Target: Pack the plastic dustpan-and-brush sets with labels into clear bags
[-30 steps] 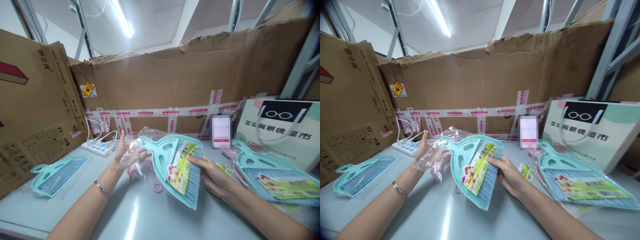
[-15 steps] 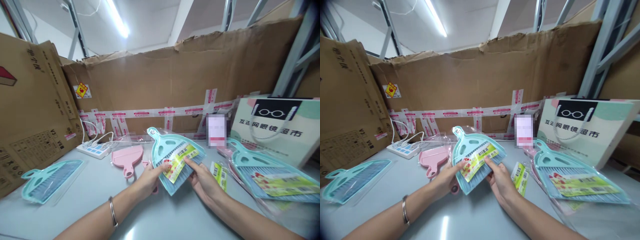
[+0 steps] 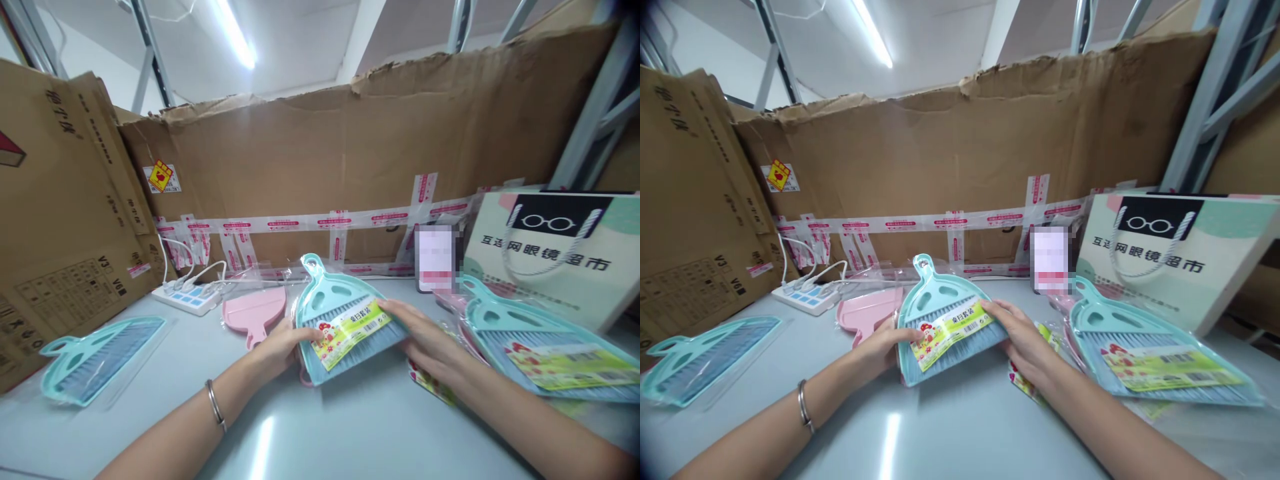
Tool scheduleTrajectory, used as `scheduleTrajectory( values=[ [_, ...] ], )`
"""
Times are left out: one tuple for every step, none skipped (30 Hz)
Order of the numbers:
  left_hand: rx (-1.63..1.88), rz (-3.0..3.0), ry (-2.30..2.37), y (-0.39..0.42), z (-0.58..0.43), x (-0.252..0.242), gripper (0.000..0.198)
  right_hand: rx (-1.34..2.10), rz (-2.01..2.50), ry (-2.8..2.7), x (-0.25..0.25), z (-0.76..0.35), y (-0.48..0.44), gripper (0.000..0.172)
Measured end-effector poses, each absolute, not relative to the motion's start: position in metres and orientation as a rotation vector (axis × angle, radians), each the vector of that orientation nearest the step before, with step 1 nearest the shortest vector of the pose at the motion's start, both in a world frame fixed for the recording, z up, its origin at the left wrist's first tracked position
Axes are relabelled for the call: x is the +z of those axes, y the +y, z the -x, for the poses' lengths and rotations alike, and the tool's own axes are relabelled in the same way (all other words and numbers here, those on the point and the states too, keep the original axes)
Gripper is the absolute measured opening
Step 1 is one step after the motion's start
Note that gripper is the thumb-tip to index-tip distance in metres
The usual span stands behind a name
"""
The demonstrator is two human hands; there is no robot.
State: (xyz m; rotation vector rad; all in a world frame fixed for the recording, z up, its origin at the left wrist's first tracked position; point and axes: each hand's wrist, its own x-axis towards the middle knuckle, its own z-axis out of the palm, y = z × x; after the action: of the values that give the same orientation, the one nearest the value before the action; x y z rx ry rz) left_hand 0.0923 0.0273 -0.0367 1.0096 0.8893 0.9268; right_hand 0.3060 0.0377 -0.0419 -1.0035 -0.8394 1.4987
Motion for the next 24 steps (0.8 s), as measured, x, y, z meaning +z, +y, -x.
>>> scheduleTrajectory(
  values=[
    [0.894,-1.021,0.881,0.027,-0.09,-0.035,0.038,1.559,1.02,-0.868,-0.04,-0.31,0.039,0.026],
    [0.861,-1.029,0.867,0.027,-0.089,-0.035,0.037,1.644,1.03,-0.891,-0.038,-0.314,0.039,0.03],
    [0.836,-1.034,0.856,0.027,-0.088,-0.034,0.038,1.729,1.025,-0.911,-0.035,-0.316,0.038,0.034],
    [0.818,-1.033,0.849,0.027,-0.087,-0.034,0.039,1.794,0.993,-0.942,-0.034,-0.316,0.036,0.035],
    [0.811,-1.024,0.847,0.028,-0.087,-0.035,0.04,1.84,0.958,-0.965,-0.033,-0.316,0.035,0.036],
    [0.812,-1.006,0.854,0.028,-0.087,-0.036,0.04,1.868,0.932,-0.976,-0.033,-0.314,0.033,0.034],
    [0.82,-0.984,0.873,0.029,-0.088,-0.037,0.038,1.874,0.923,-0.972,-0.034,-0.311,0.032,0.033],
    [0.825,-0.959,0.905,0.03,-0.089,-0.039,0.037,1.864,0.93,-0.961,-0.035,-0.308,0.032,0.031],
    [0.833,-0.933,0.947,0.031,-0.09,-0.04,0.035,1.846,0.95,-0.945,-0.038,-0.305,0.032,0.029],
    [0.851,-0.912,0.998,0.032,-0.091,-0.041,0.033,1.826,0.985,-0.924,-0.04,-0.302,0.034,0.027],
    [0.878,-0.899,1.052,0.033,-0.092,-0.042,0.033,1.807,1.028,-0.902,-0.044,-0.3,0.035,0.026],
    [0.909,-0.892,1.098,0.034,-0.093,-0.042,0.034,1.79,1.075,-0.879,-0.046,-0.298,0.037,0.026],
    [0.94,-0.89,1.13,0.034,-0.094,-0.041,0.035,1.774,1.119,-0.857,-0.049,-0.297,0.039,0.026],
    [0.97,-0.889,1.144,0.033,-0.094,-0.04,0.038,1.761,1.154,-0.835,-0.051,-0.297,0.04,0.027],
    [0.987,-0.89,1.141,0.032,-0.094,-0.038,0.041,1.757,1.174,-0.815,-0.052,-0.297,0.041,0.026],
    [0.978,-0.897,1.119,0.031,-0.095,-0.036,0.045,1.765,1.172,-0.803,-0.052,-0.299,0.042,0.026],
    [0.953,-0.91,1.085,0.029,-0.094,-0.035,0.049,1.784,1.15,-0.798,-0.052,-0.3,0.042,0.024],
    [0.926,-0.927,1.053,0.028,-0.094,-0.033,0.052,1.814,1.113,-0.799,-0.051,-0.302,0.042,0.023],
    [0.908,-0.946,1.031,0.028,-0.093,-0.033,0.055,1.849,1.063,-0.808,-0.049,-0.303,0.042,0.021],
    [0.902,-0.964,1.02,0.028,-0.092,-0.033,0.055,1.881,1.014,-0.823,-0.048,-0.304,0.041,0.021],
    [0.913,-0.975,1.027,0.029,-0.091,-0.035,0.054,1.904,0.975,-0.841,-0.046,-0.305,0.041,0.022],
    [0.939,-0.978,1.049,0.031,-0.089,-0.037,0.052,1.915,0.951,-0.857,-0.045,-0.305,0.04,0.025],
    [0.97,-0.972,1.083,0.033,-0.088,-0.04,0.049,1.921,0.933,-0.873,-0.044,-0.305,0.04,0.028],
    [0.994,-0.96,1.121,0.036,-0.087,-0.042,0.045,1.921,0.919,-0.886,-0.044,-0.305,0.039,0.031]
  ],
)
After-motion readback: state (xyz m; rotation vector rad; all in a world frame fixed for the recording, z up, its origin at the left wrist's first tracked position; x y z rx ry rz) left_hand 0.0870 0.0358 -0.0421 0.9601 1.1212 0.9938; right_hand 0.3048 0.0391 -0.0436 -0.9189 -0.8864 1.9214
